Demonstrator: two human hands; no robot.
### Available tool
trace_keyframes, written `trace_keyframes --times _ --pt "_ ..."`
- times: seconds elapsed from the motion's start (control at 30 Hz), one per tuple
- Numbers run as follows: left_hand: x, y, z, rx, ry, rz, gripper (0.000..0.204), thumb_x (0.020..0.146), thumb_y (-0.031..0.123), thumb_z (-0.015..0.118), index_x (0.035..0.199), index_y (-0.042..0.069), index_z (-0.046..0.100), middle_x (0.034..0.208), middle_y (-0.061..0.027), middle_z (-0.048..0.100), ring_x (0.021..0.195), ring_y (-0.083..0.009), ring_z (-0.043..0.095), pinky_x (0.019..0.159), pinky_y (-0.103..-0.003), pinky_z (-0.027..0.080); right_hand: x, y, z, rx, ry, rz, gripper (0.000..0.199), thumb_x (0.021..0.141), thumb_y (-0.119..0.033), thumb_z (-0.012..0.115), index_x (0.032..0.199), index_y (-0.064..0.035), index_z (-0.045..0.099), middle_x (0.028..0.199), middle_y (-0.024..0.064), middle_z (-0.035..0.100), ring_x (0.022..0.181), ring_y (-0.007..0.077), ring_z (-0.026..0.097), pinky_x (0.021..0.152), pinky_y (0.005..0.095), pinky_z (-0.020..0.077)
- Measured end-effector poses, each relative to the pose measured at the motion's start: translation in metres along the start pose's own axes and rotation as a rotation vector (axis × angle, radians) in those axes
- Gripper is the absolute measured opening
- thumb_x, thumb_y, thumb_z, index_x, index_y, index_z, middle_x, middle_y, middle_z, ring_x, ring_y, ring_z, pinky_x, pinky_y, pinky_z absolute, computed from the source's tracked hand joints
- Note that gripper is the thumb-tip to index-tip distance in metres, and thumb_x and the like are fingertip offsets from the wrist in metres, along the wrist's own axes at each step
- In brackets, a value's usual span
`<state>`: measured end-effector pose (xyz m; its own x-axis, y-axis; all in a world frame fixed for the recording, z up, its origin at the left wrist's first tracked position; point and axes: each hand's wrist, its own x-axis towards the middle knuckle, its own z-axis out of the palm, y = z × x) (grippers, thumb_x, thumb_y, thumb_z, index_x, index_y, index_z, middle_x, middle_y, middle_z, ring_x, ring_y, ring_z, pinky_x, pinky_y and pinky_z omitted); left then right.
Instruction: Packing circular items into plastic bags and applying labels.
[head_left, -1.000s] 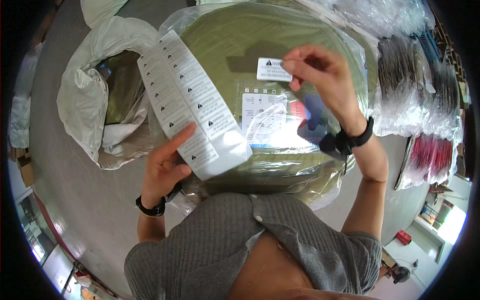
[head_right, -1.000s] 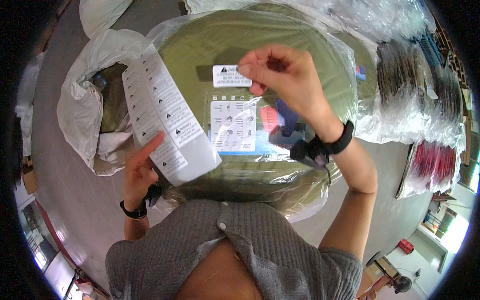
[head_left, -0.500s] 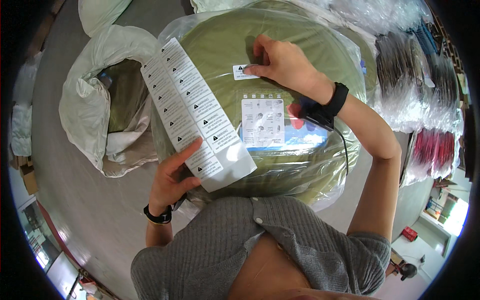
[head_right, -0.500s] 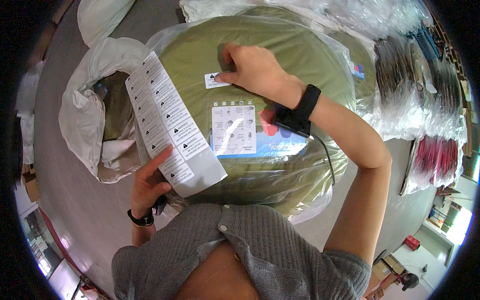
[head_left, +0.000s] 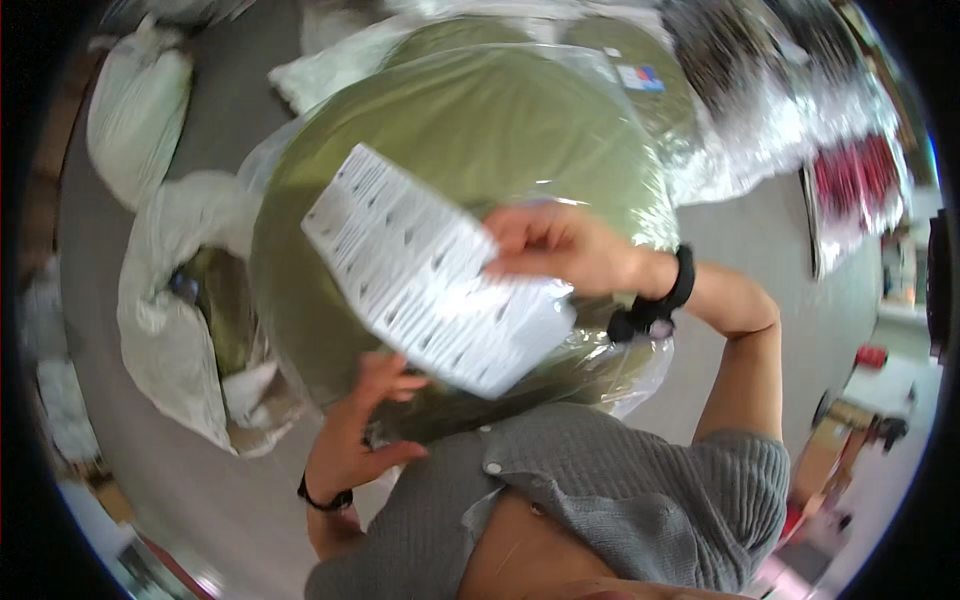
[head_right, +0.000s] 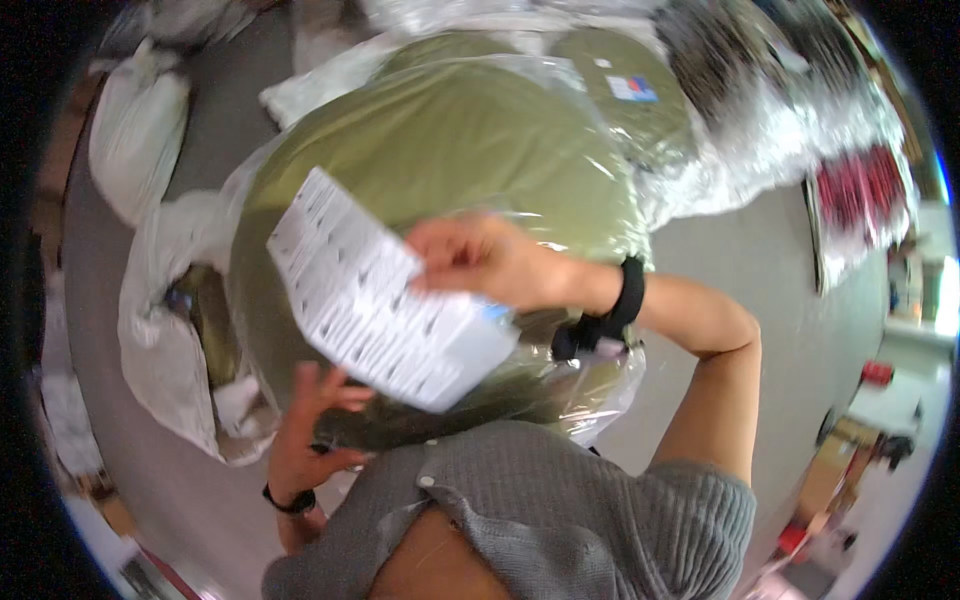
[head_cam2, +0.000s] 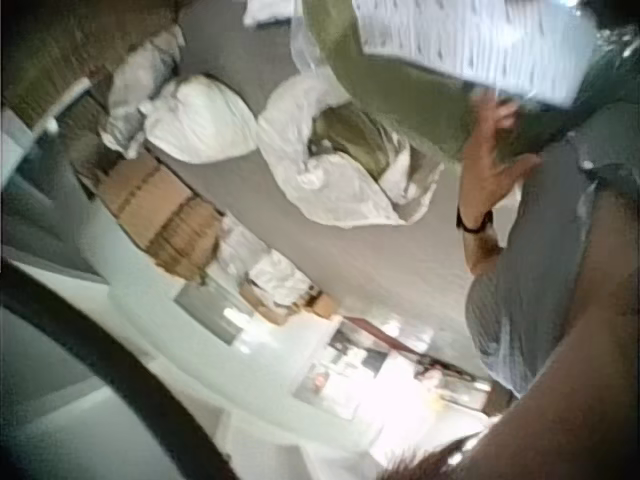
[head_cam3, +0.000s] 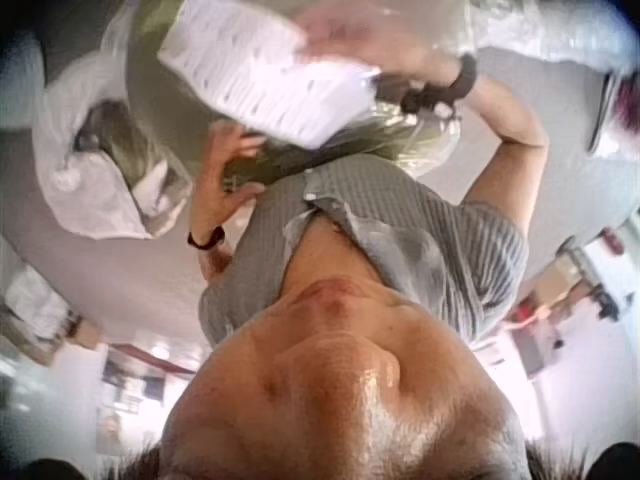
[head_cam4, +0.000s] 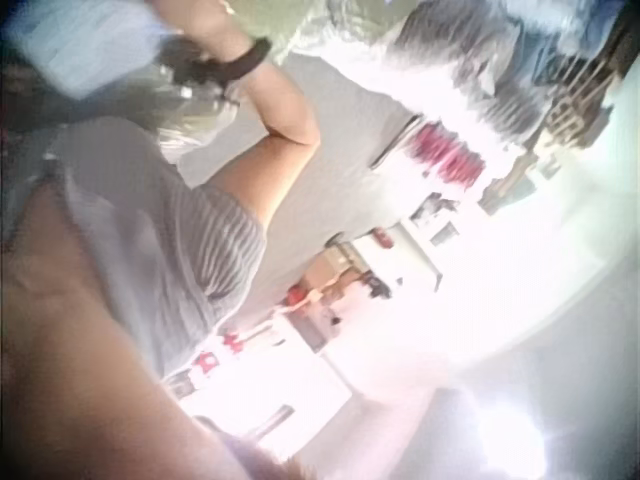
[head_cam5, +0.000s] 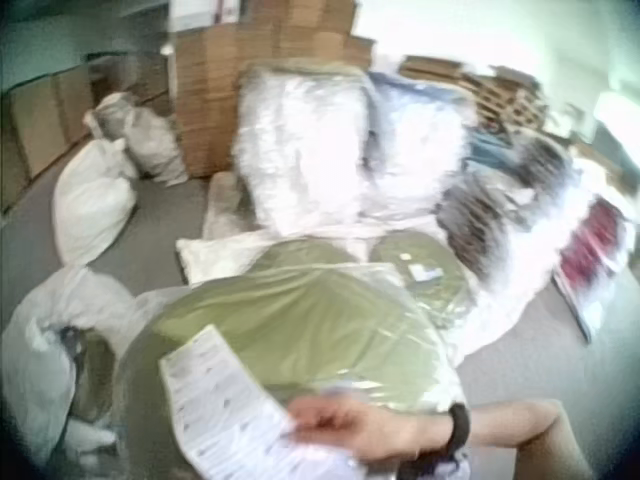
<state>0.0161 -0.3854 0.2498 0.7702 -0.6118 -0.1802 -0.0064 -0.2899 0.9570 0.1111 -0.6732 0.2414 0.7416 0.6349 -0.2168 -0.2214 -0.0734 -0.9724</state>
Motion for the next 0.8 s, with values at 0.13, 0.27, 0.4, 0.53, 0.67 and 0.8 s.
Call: trace_keyframes --times 0.13,0.27,0.4,0.53,0.67,0.8 --pt "-0.029 -0.028 -0.034 0.391 0.617 0.072 0.057 0.077 0.014 0.062 0.125 0.002 0.035 0.112 -0.0135 0.053 0.091 -0.0225 0.052 0.081 -0.031 0.042 -0.053 0.004 -0.134 -0.172 0.714 -0.338 0.022 0.083 -0.012 0.057 0.104 -0.004 0.053 0.079 -0.0013 0.059 0.072 0.003 0.052 0.063 0.0183 0.0436" --pt "-0.03 -0.053 -0.052 0.435 0.868 -0.181 0.062 0.08 0.011 0.058 0.133 0.005 0.026 0.125 -0.0147 0.041 0.096 -0.02 0.046 0.081 -0.032 0.04 -0.128 0.113 -0.246 0.293 1.142 -0.331 0.017 0.084 -0.009 0.052 0.1 -0.003 0.053 0.083 0.0002 0.059 0.075 0.0065 0.053 0.067 0.0198 0.0444" --pt "-0.078 -0.126 -0.077 -0.079 0.811 -0.478 0.063 0.084 0.021 0.056 0.132 0.001 0.022 0.129 -0.0145 0.034 0.11 -0.0242 0.041 0.091 -0.033 0.033 -0.127 0.279 -0.262 0.358 1.426 -0.033 0.023 0.08 -0.01 0.058 0.101 -0.0014 0.054 0.079 0.0027 0.059 0.064 0.0104 0.052 0.055 0.0226 0.0429" --pt "-0.079 -0.114 -0.059 -0.217 0.75 -0.737 0.06 0.087 0.033 0.048 0.131 0.0 0.024 0.127 -0.0135 0.036 0.107 -0.0241 0.043 0.088 -0.032 0.036 -0.103 0.399 -0.223 0.447 1.498 0.319 0.028 0.074 -0.011 0.063 0.097 0.0021 0.055 0.077 0.0068 0.059 0.063 0.0134 0.055 0.054 0.0261 0.0441" --pt "-0.1 -0.137 -0.038 -0.404 0.826 -0.538 0.046 0.091 0.032 0.038 0.126 0.003 0.033 0.12 -0.0106 0.044 0.103 -0.022 0.046 0.087 -0.034 0.037 -0.12 0.467 -0.216 -0.124 1.554 0.474 0.061 0.068 -0.032 0.068 0.104 0.0121 0.046 0.098 0.0253 0.057 0.094 0.0319 0.056 0.078 0.0393 0.0451" --pt "-0.122 -0.16 -0.006 -0.789 0.796 -0.397 0.048 0.092 0.036 0.03 0.126 0.002 0.033 0.12 -0.0122 0.045 0.105 -0.024 0.046 0.09 -0.036 0.036 -0.141 0.268 -0.131 0.403 0.963 0.195 0.059 0.086 -0.044 0.047 0.119 0.004 0.041 0.095 0.0034 0.055 0.08 0.0096 0.05 0.071 0.0228 0.0423"
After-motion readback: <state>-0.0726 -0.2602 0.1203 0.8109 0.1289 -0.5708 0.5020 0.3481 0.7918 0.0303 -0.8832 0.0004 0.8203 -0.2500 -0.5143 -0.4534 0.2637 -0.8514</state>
